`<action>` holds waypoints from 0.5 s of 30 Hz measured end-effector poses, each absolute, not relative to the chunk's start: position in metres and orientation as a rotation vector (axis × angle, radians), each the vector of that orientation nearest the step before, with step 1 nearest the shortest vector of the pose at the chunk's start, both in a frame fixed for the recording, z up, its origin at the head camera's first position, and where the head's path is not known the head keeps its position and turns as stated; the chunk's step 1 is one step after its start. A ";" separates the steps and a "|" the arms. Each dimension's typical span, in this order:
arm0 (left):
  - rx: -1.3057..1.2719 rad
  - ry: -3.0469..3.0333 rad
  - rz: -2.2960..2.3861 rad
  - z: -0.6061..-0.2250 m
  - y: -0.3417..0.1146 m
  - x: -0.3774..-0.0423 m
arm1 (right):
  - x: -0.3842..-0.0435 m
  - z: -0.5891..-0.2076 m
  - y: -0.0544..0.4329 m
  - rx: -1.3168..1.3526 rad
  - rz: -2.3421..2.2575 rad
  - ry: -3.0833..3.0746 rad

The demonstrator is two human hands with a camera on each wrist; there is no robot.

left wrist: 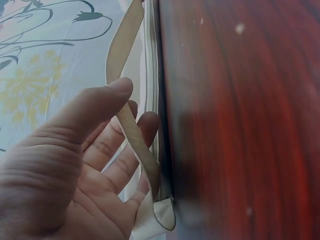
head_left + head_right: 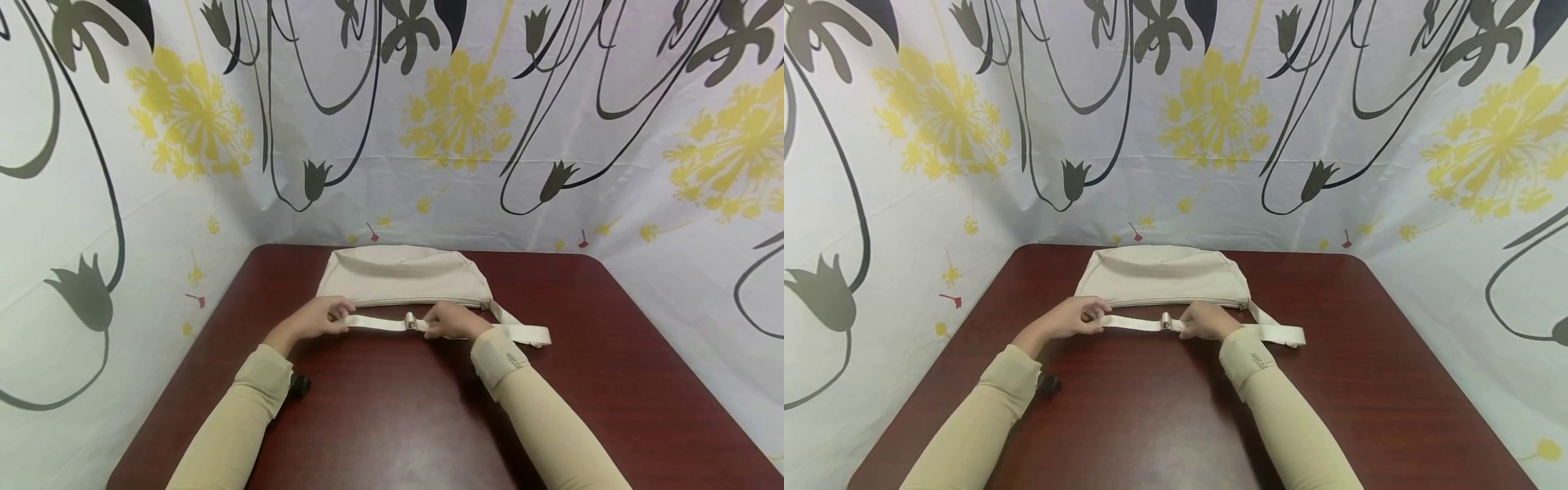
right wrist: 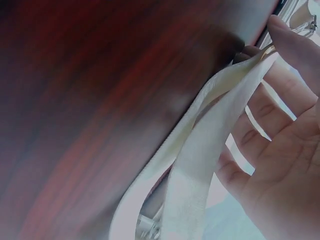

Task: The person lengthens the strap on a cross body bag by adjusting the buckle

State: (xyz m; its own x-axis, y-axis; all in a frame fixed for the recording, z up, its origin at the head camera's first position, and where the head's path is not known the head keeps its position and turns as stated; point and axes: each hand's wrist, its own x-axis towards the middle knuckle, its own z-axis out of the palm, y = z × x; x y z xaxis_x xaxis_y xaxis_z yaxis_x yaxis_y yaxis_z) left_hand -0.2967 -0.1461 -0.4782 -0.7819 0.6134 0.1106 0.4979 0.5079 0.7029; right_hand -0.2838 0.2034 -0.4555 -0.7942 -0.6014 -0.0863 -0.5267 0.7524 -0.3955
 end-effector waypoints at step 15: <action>0.948 2.603 0.930 -0.477 -0.154 -0.298 | -0.282 -0.458 0.255 -0.821 -0.589 2.747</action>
State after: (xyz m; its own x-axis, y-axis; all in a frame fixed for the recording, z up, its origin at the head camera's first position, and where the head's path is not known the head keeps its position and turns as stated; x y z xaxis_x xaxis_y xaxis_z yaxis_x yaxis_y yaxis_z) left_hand -0.2980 -0.1540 -0.4771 -0.7680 0.6403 0.0100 0.5016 0.5919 0.6310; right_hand -0.2824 0.2552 -0.4580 -0.8217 -0.5630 -0.0883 -0.4773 0.7645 -0.4332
